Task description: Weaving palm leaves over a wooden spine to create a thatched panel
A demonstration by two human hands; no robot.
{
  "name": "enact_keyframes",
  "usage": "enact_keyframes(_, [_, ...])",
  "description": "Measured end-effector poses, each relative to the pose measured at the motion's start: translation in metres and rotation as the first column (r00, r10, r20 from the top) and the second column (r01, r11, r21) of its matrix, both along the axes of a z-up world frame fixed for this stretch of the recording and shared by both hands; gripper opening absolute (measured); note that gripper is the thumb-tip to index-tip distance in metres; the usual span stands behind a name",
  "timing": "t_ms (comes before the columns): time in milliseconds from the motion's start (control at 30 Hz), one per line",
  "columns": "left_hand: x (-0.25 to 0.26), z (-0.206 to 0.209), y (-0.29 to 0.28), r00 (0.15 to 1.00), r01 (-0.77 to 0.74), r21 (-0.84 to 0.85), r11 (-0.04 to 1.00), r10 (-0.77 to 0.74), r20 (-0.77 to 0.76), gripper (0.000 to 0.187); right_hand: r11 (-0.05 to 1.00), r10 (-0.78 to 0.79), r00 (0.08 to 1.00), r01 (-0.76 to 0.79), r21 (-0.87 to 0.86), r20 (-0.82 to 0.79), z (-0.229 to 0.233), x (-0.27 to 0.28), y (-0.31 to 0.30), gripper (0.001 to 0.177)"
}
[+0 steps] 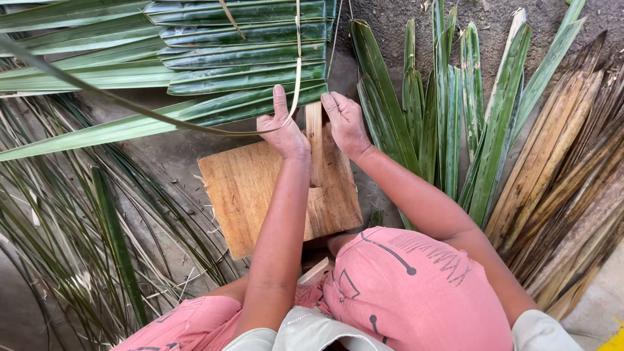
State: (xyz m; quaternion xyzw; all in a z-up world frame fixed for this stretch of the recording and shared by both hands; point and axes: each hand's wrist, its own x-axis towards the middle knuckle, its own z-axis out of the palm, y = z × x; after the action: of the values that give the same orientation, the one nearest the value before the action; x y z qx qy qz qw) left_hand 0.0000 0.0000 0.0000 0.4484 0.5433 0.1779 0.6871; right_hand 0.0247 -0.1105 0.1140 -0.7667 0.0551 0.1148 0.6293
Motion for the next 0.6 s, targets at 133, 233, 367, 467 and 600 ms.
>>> enact_keyframes(133, [0.009, 0.005, 0.009, 1.0, 0.011, 0.026, 1.0, -0.012, 0.017, 0.03, 1.0, -0.005, 1.0, 0.005, -0.016, 0.019, -0.007, 0.002, 0.002, 0.041])
enact_keyframes(233, [0.019, 0.013, 0.01, 0.999, 0.025, 0.033, 0.999, -0.026, 0.025, 0.029, 0.999, -0.021, 1.0, 0.021, -0.033, -0.001, -0.009, 0.003, 0.006, 0.038])
enact_keyframes(367, [0.028, 0.019, 0.005, 0.999, 0.03, 0.042, 0.999, -0.03, 0.013, 0.033, 0.999, -0.046, 0.998, 0.046, -0.002, -0.046, -0.016, 0.003, 0.008, 0.035])
enact_keyframes(467, [0.037, 0.033, 0.005, 1.0, 0.025, 0.026, 0.999, -0.025, -0.003, 0.041, 0.999, -0.032, 0.998, 0.032, 0.008, -0.058, -0.02, 0.006, 0.006, 0.034])
enact_keyframes(600, [0.052, 0.07, 0.017, 0.997, 0.08, 0.039, 0.996, -0.081, 0.008, 0.052, 0.985, 0.069, 0.959, -0.022, 0.171, -0.276, -0.036, 0.028, -0.02, 0.021])
